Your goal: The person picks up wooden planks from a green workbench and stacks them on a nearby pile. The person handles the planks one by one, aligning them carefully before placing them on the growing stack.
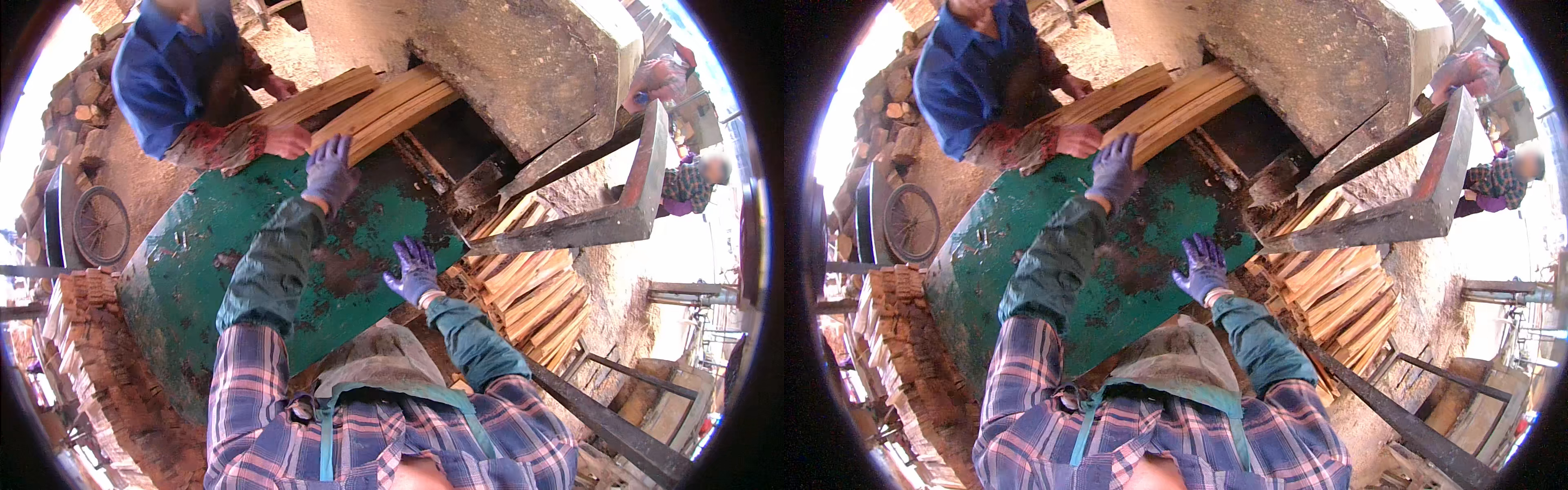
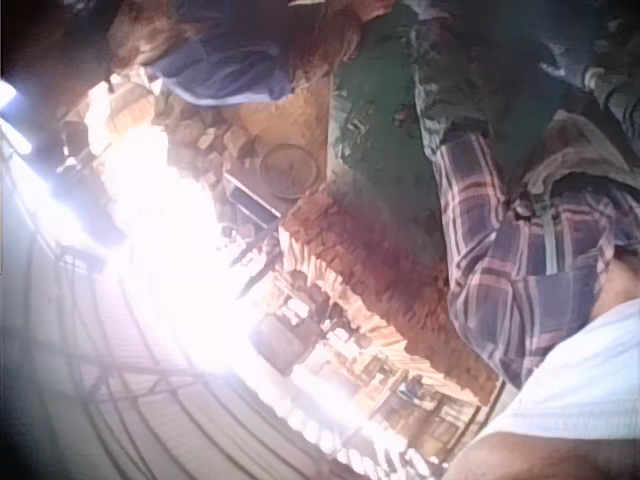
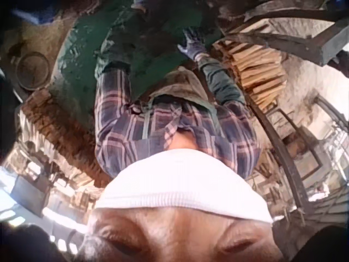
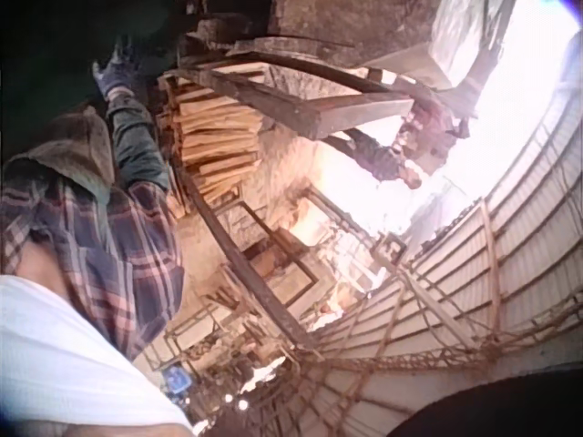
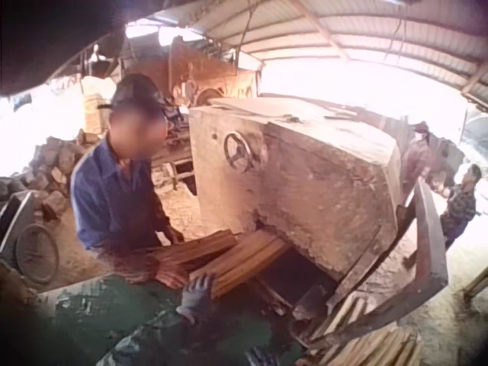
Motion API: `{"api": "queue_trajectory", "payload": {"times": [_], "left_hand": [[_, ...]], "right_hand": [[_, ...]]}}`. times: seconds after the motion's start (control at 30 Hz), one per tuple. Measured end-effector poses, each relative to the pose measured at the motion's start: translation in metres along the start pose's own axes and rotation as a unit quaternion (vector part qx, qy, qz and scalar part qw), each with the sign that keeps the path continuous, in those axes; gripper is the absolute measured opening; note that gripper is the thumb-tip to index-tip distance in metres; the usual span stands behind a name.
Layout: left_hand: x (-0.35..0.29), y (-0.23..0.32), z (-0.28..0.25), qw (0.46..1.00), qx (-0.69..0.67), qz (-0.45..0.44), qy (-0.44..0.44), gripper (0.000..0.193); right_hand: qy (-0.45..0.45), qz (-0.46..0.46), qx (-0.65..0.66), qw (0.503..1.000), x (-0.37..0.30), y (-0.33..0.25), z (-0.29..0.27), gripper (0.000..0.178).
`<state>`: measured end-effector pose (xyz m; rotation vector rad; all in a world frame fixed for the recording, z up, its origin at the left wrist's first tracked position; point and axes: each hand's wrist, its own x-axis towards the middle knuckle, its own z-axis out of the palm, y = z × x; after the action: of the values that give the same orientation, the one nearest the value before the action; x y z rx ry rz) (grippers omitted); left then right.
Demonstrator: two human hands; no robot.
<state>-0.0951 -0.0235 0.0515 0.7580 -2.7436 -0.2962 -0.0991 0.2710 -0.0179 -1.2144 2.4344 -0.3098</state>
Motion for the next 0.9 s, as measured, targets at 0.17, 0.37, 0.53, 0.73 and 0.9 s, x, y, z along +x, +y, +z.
{"api": "queue_trajectory", "payload": {"times": [0.17,0.37,0.53,0.73,0.9], "left_hand": [[0.047,-0.013,0.020,0.977,0.043,-0.130,-0.163,0.077],[-0.036,-0.040,0.009,0.989,-0.005,-0.122,-0.087,0.066],[-0.149,-0.095,-0.030,0.984,0.022,-0.146,-0.099,0.070],[-0.295,-0.150,-0.072,0.970,0.062,-0.218,-0.084,0.079],[-0.338,-0.148,-0.063,0.959,0.106,-0.260,-0.031,0.078]], "right_hand": [[0.051,-0.010,0.129,0.990,0.006,0.015,0.006,0.072],[0.201,0.010,0.353,0.914,0.086,0.133,-0.034,0.036],[0.323,0.170,0.346,0.864,0.174,0.230,-0.074,0.039],[0.382,0.376,0.031,0.844,0.259,0.264,-0.117,0.083],[0.305,0.491,0.025,0.815,0.282,0.225,-0.146,0.100]]}}
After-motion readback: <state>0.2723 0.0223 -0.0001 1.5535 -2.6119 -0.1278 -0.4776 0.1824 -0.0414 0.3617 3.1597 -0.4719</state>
